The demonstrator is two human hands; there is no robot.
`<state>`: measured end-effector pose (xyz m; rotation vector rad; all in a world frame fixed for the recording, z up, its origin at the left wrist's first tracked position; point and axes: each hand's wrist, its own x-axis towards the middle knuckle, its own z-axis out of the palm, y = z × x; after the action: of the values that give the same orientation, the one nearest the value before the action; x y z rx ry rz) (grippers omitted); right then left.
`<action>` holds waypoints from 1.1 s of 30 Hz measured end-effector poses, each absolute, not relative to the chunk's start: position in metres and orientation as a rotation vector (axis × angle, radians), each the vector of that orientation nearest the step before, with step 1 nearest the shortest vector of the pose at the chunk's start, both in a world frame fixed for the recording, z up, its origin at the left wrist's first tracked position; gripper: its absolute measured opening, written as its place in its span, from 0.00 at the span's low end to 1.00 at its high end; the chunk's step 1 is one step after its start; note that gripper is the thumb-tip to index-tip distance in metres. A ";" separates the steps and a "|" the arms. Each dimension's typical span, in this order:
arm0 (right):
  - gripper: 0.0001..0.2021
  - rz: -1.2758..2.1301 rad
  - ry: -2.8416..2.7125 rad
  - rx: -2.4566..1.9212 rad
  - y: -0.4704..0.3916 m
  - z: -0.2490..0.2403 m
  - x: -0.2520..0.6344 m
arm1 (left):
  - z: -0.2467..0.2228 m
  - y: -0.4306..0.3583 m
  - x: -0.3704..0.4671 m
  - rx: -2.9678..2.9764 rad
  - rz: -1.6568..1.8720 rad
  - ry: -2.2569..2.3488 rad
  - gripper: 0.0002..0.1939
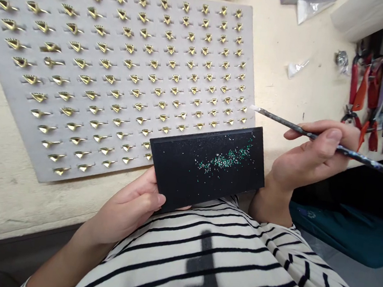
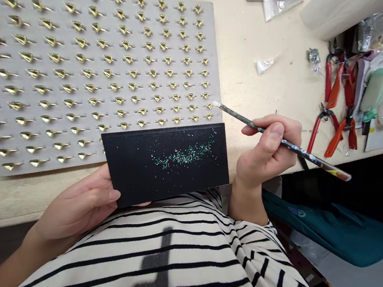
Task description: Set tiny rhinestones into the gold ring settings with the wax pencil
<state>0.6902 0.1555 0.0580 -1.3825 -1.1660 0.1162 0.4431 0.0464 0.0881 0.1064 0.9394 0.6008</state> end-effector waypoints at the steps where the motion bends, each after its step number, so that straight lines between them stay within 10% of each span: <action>1: 0.15 0.096 -1.133 -1.354 0.156 0.058 0.690 | 0.089 0.047 0.444 0.109 0.612 0.940 0.20; 33: 0.17 0.099 -1.056 -1.136 0.157 0.060 0.698 | 0.092 0.049 0.446 0.097 0.646 0.927 0.21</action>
<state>0.6978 0.1568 0.0603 -1.1364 -1.0563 0.0987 0.4457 0.0488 0.0916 0.0971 0.9274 0.6464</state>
